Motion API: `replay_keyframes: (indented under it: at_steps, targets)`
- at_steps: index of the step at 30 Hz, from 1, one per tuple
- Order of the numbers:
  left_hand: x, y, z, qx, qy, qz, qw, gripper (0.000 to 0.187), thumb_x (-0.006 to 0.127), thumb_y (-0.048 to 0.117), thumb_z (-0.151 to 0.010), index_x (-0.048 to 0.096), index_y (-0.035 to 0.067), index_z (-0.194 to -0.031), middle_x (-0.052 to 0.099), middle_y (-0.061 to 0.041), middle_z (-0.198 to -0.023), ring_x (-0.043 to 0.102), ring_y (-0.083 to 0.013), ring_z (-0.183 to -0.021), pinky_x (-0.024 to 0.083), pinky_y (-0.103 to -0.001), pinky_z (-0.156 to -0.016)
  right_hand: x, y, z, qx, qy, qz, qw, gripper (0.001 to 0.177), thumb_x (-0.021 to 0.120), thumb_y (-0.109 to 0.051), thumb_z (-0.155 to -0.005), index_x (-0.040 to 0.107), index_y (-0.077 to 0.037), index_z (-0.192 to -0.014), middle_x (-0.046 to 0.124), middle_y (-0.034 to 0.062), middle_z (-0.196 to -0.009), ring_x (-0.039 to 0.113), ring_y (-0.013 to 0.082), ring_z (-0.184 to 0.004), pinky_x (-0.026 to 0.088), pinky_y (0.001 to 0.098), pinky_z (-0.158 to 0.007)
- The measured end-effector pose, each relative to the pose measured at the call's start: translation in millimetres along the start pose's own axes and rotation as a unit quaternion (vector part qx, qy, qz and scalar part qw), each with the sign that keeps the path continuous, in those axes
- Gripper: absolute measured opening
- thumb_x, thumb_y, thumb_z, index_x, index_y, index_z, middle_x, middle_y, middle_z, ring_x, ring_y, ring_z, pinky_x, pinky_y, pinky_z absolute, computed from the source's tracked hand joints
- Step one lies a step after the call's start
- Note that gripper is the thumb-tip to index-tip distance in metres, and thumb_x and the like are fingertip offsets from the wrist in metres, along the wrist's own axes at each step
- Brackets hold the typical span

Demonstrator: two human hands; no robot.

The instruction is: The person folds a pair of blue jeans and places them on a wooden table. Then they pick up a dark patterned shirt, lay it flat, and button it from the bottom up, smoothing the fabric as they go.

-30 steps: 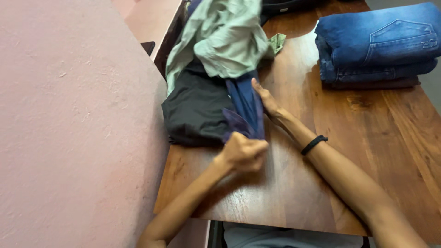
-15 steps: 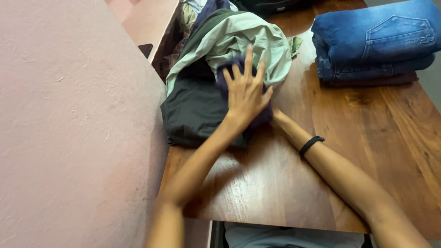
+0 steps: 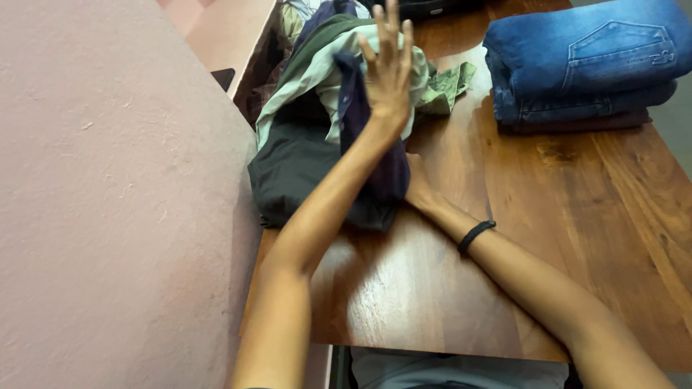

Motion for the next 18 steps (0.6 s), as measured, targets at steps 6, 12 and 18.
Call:
replay_keyframes:
  at_steps: [6,12,18]
  targets:
    - [14.3,-32.6,-2.1,0.135,-0.329,0.197,0.913,0.083,0.077,0.038,-0.079,0.039,0.032,-0.153,0.006,-0.018,-0.168,0.006,-0.0519,-0.152,0.021,-0.083,-0.104,-1.4,-4.8,4.7,-0.018,0.002,0.029,0.999,0.026,0.071,-0.021,-0.094,0.072,0.004,-0.098,0.07,0.0235,-0.083,0.067,0.0296,-0.07,0.051,0.045,-0.065]
    - [51.3,-13.1,2.4,0.06,-0.207,0.154,0.964,0.022,0.065,0.023,-0.106,0.062,0.016,-0.127,0.059,-0.016,-0.137,0.046,-0.0432,-0.139,0.043,-0.079,-0.096,-13.2,3.8,4.0,-0.023,0.035,0.065,0.997,0.023,0.072,-0.019,-0.093,0.072,0.004,-0.094,0.069,0.0247,-0.08,0.067,0.0305,-0.068,0.05,0.0463,-0.063]
    - [89.2,-74.1,-3.8,0.041,-0.057,0.286,0.956,0.041,0.077,0.003,-0.073,0.059,0.011,-0.109,0.067,-0.013,-0.104,0.063,-0.0362,-0.103,0.056,-0.051,-0.076,-54.4,35.8,-12.9,-0.033,0.113,0.089,0.989,0.021,0.073,-0.017,-0.092,0.073,0.003,-0.091,0.069,0.0259,-0.076,0.066,0.0315,-0.065,0.049,0.0476,-0.061]
Point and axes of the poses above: each hand's wrist, its own z-axis away from the middle knuckle, its own x-axis out of the palm, y = z × x, the point moved 4 cm from there along -z, towards the middle knuckle
